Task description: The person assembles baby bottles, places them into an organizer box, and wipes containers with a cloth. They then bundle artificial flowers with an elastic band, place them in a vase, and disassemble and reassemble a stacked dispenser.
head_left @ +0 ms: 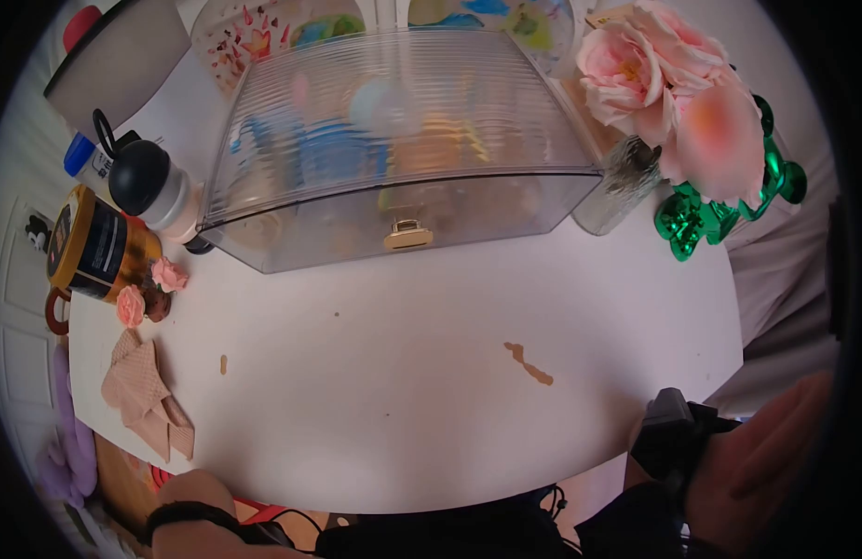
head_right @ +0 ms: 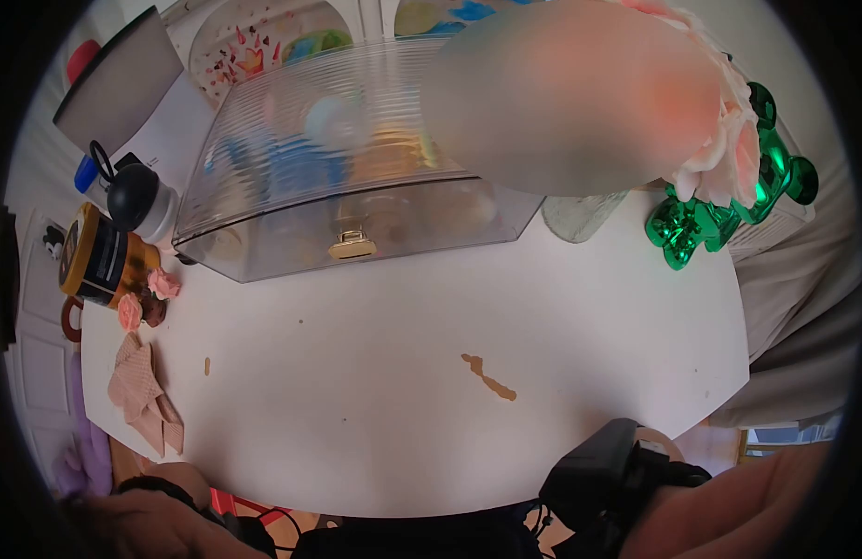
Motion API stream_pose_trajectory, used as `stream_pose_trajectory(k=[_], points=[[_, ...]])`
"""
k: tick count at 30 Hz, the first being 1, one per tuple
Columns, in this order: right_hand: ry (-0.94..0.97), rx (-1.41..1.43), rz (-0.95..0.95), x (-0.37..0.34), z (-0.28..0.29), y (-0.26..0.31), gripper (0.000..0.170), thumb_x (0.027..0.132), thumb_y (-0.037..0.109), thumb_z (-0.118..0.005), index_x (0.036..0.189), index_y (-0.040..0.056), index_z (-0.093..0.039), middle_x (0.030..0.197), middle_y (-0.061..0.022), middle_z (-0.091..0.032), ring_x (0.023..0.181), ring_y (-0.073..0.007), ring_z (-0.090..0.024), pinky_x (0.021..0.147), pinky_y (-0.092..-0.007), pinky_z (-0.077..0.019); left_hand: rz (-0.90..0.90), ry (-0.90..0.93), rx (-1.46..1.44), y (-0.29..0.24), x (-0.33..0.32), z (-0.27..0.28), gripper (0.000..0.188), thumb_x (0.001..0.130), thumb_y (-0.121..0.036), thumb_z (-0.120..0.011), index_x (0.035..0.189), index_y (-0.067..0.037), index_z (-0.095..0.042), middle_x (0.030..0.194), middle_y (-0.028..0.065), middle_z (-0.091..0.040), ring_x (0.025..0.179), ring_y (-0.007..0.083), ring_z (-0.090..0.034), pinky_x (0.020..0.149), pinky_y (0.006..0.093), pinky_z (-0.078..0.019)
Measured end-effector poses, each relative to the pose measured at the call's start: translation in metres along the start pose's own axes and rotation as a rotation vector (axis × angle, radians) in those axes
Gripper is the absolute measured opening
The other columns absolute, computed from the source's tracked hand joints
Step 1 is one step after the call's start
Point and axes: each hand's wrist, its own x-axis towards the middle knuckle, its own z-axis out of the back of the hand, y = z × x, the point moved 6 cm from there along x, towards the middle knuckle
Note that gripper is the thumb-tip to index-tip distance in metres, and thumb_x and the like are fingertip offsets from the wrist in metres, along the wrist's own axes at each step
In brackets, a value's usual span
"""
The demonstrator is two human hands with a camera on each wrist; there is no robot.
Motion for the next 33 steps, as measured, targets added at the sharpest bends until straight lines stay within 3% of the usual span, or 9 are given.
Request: stream_pose_trajectory(k=[16, 33], points=[[-0.037, 0.033, -0.046, -0.004, -0.04, -0.006, 0.037, 0.102, 0.048, -0.065, 0.124, 0.02, -0.057, 0.085, 0.0028, -0.065, 0.067, -0.0118, -0.057, 0.06, -0.029, -0.0443, 0.037, 0.007, 0.053, -0.019, -0.029, 0.038, 0.008, 0.105, -0.015, -0.069, 0.103, -0.007, -0.068, 0.097, 0.0024, -0.066, 0.084, 0.0248, -0.066, 0.076, 0.0314, -0.0572], [0.031, -0.022, -0.05, 0.001, -0.027, 0.001, 0.033, 0.102, 0.046, -0.064, 0.121, 0.0193, -0.057, 0.085, 0.0021, -0.064, 0.067, -0.0124, -0.057, 0.06, -0.0295, -0.0442, -0.065, 0.035, 0.076, -0.046, -0.021, 0.052, 0.009, 0.105, -0.015, -0.069, 0.099, -0.008, -0.067, 0.097, 0.0028, -0.066, 0.084, 0.0251, -0.067, 0.076, 0.0318, -0.0574]])
